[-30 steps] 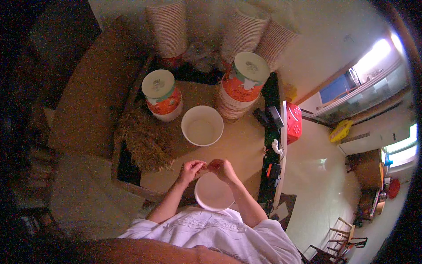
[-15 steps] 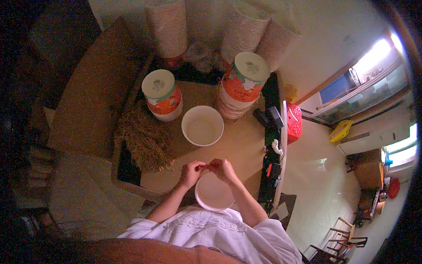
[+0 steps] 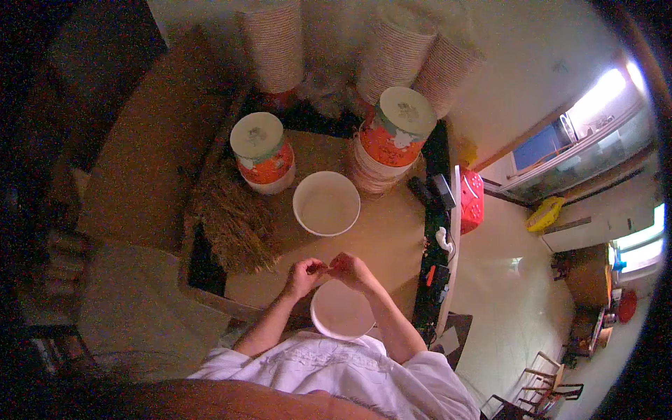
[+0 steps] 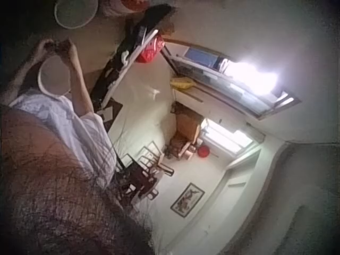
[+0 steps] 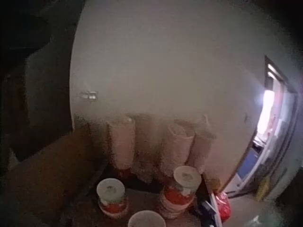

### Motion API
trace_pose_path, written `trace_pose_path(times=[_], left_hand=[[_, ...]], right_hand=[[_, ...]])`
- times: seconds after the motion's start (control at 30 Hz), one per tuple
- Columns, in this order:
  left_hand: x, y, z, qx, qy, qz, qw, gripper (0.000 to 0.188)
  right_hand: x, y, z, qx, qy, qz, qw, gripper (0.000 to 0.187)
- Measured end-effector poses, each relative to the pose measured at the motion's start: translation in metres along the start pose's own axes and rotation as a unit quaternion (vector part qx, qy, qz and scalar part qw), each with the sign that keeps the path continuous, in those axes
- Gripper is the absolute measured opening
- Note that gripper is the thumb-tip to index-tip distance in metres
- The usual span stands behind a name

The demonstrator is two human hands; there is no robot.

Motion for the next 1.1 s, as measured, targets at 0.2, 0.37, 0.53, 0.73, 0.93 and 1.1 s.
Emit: trace_pose_path(times=[0.2, 0.37, 0.53, 0.73, 0.93, 1.1], left_hand=[[0.005, -0.004, 0.003, -0.033, 0.019, -0.067, 0.997, 0.006], [0.002, -0.007, 0.002, -0.007, 0.042, -0.032, 0.999, 0.011], [0.004, -0.017, 0.001, 0.033, 0.045, -0.002, 0.998, 0.016], [-0.001, -0.036, 0.005, 0.099, 0.066, 0.125, 0.985, 0.012], [-0.004, -0.016, 0.004, 0.058, 0.019, 0.066, 0.996, 0.01], [-0.009, -0.01, 0.001, 0.016, 0.028, 0.022, 0.999, 0.005]], right_hand=[[-0.004, -0.018, 0.007, 0.008, 0.009, -0.034, 0.999, 0.012], [-0.005, -0.006, 0.0, 0.0, -0.014, -0.069, 0.997, 0.01], [-0.006, -0.008, 0.0, -0.036, -0.018, -0.037, 0.998, 0.01], [-0.004, -0.007, -0.001, 0.018, -0.021, -0.083, 0.996, 0.014], [-0.003, 0.002, -0.005, 0.016, -0.022, -0.004, 1.0, 0.028], [0.006, 0.0, -0.003, -0.019, 0.006, -0.035, 0.999, 0.026]])
Point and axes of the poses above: each hand's wrist, its own z-axis towards the middle knuckle, its own x-axis out of the palm, y = z × x, the point moved 5 cm from there along z, towards the middle knuckle, and after that the axes turned 14 degrees about x, right-handed, at the moved point
